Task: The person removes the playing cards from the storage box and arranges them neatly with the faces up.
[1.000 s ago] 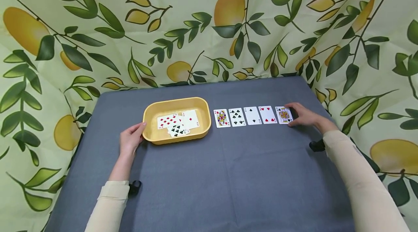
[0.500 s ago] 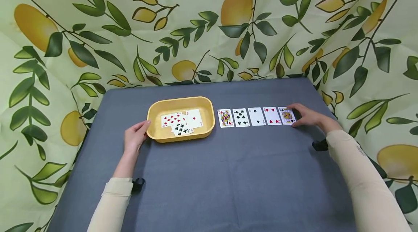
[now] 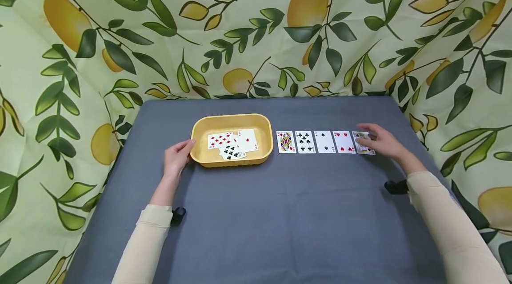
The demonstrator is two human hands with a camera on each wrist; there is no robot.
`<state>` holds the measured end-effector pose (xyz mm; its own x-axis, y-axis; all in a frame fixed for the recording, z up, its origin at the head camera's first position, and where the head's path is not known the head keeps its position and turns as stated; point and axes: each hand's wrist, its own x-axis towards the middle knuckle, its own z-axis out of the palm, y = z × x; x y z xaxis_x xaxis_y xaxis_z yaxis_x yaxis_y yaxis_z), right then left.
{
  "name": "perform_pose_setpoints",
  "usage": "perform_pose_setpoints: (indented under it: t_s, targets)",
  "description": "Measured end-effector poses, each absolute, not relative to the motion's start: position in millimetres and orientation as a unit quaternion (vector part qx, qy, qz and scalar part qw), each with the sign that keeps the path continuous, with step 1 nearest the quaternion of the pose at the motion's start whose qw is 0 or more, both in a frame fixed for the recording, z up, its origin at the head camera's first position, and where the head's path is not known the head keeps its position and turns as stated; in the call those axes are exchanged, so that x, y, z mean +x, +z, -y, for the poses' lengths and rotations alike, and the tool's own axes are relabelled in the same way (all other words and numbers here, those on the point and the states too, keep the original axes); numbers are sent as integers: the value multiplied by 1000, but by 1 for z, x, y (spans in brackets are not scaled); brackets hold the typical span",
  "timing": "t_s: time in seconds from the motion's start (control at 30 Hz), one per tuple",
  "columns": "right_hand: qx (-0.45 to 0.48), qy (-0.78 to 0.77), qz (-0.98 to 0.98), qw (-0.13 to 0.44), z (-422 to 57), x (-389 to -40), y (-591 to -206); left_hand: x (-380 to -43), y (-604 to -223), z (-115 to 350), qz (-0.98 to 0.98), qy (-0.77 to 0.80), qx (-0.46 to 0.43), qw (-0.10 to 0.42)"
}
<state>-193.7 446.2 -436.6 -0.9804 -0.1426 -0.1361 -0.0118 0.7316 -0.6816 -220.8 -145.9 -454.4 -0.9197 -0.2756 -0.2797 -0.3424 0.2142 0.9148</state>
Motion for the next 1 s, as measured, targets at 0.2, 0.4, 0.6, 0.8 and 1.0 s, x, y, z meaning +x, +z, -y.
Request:
perform_pose_setpoints:
  t_s: [0.2, 0.4, 0.6, 0.8, 1.0]
  targets:
    - [-41, -392, -916, 69, -419, -200, -428, -225, -455, 143, -775, 600, -196, 29]
    - [-50, -451, -889, 65, -377, -210, -421, -227, -456, 143, -761, 619, -190, 26]
    - [-92, -510, -853, 68, -323, -222, -414, -224, -459, 149, -748, 638, -185, 19]
    - [-144, -547, -821, 81, -272, -234, -408, -223, -462, 151, -741, 645, -187, 18]
    - [-197, -519, -826, 96, -224, -244, -402, -227, -459, 147, -743, 644, -180, 15]
